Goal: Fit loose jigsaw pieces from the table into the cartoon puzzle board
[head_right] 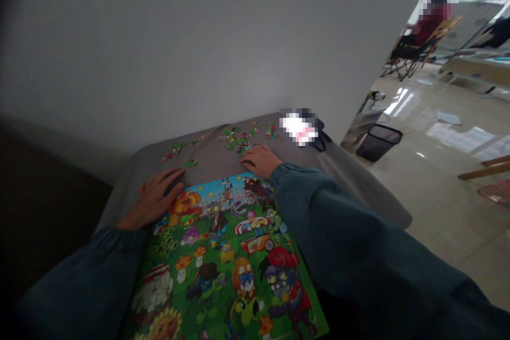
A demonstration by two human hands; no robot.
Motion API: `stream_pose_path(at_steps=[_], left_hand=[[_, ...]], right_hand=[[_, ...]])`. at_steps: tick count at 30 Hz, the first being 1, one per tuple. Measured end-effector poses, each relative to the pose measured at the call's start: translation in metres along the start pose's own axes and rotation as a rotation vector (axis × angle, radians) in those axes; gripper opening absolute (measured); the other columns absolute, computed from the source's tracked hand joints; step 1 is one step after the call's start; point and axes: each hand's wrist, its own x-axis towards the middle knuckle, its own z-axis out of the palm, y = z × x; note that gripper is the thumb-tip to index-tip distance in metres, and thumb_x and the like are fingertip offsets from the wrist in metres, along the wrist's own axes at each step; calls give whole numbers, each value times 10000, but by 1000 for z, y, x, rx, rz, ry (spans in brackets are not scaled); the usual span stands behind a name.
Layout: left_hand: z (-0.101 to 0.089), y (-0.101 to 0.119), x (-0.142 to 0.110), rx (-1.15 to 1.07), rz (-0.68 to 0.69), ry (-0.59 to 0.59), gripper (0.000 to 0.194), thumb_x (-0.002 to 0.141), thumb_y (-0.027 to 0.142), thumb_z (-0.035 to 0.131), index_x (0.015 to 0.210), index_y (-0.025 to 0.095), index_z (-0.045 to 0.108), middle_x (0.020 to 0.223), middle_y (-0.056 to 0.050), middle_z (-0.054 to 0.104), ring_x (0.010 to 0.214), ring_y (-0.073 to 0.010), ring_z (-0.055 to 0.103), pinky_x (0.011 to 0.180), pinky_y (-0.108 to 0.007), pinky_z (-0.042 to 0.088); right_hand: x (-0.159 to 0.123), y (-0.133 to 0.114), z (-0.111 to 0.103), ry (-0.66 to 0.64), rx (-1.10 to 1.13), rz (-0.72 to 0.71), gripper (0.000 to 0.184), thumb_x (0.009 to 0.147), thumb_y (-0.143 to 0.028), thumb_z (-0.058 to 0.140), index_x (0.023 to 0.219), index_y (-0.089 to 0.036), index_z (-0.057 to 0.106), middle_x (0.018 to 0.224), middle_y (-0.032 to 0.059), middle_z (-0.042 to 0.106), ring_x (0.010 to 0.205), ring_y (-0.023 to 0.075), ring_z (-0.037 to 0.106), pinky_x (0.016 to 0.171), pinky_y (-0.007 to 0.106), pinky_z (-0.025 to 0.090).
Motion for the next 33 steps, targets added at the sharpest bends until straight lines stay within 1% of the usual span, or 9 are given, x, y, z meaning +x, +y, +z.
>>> stream_pose_path(at_steps=[6, 10, 13, 16, 19, 22, 26, 30, 33], left_hand=[[-1, 2, 0, 46, -31, -68, 683, 961, 613, 251, 1522, 251, 393, 1597, -107, 344, 1488, -325, 265, 1172, -572, 250], [-5, -4, 8, 119, -72, -191, 785, 937, 644, 286, 1596, 228, 200, 1664, -129, 185, 1534, -331, 157, 1178, -585, 248], [-18, -4, 23, 182, -73, -258, 779, 938, 625, 288, 1595, 215, 202, 1672, -138, 140, 1534, -335, 154, 1160, -598, 283], [-36, 15, 52, 271, -5, -256, 708, 945, 601, 279, 1558, 248, 317, 1679, -100, 132, 1543, -327, 109, 1180, -604, 232], [-40, 56, 96, 302, 51, -243, 667, 967, 565, 253, 1535, 231, 356, 1663, -107, 204, 1536, -321, 158, 1180, -607, 227], [-22, 106, 144, 294, 115, -232, 638, 987, 521, 250, 1518, 191, 377, 1631, -123, 295, 1519, -296, 224, 1198, -549, 232], [18, 156, 191, 268, 149, -214, 694, 983, 568, 246, 1550, 175, 319, 1649, -121, 247, 1522, -321, 199, 1199, -540, 238], [45, 168, 203, 238, 119, -197, 682, 994, 568, 167, 1575, 225, 263, 1662, -107, 205, 1528, -349, 167, 1179, -607, 227], [53, 158, 193, 228, 109, -196, 658, 1004, 538, 136, 1580, 241, 247, 1670, -91, 179, 1537, -323, 143, 1205, -584, 169]], right_hand=[[-2, 3, -1, 61, 15, 1, 276, 972, -278, 543, 1181, -193, 703, 1338, 110, 622, 1313, 247, 462, 1083, 441, 332], [-5, 2, 1, 113, -62, 150, 467, 950, -365, 573, 1403, -252, 569, 1585, 107, 378, 1499, 320, 214, 1172, 503, 219], [-6, 7, 2, 159, -81, 306, 706, 879, -553, 626, 1504, -275, 452, 1665, 128, 183, 1527, 422, 62, 1196, 554, 132], [-6, 16, -1, 146, -58, 398, 895, 809, -698, 624, 1539, -234, 393, 1670, 170, 132, 1520, 464, 22, 1203, 557, 109], [-5, 26, -2, 144, -33, 468, 921, 814, -739, 578, 1539, -202, 389, 1662, 189, 152, 1515, 474, 56, 1200, 557, 114], [-5, 32, -1, 171, -12, 526, 764, 932, -633, 471, 1528, -159, 399, 1631, 212, 242, 1510, 432, 161, 1188, 529, 167], [-5, 33, -4, 244, -36, 465, 582, 973, -396, 463, 1472, -97, 453, 1528, 229, 422, 1430, 352, 357, 1160, 498, 238], [-7, 38, -12, 258, -40, 404, 476, 963, -294, 445, 1421, -187, 513, 1406, 148, 566, 1286, 279, 491, 1068, 448, 364], [-8, 45, -13, 263, -47, 451, 499, 960, -293, 448, 1445, -184, 491, 1532, 152, 437, 1392, 305, 385, 1085, 453, 345]])
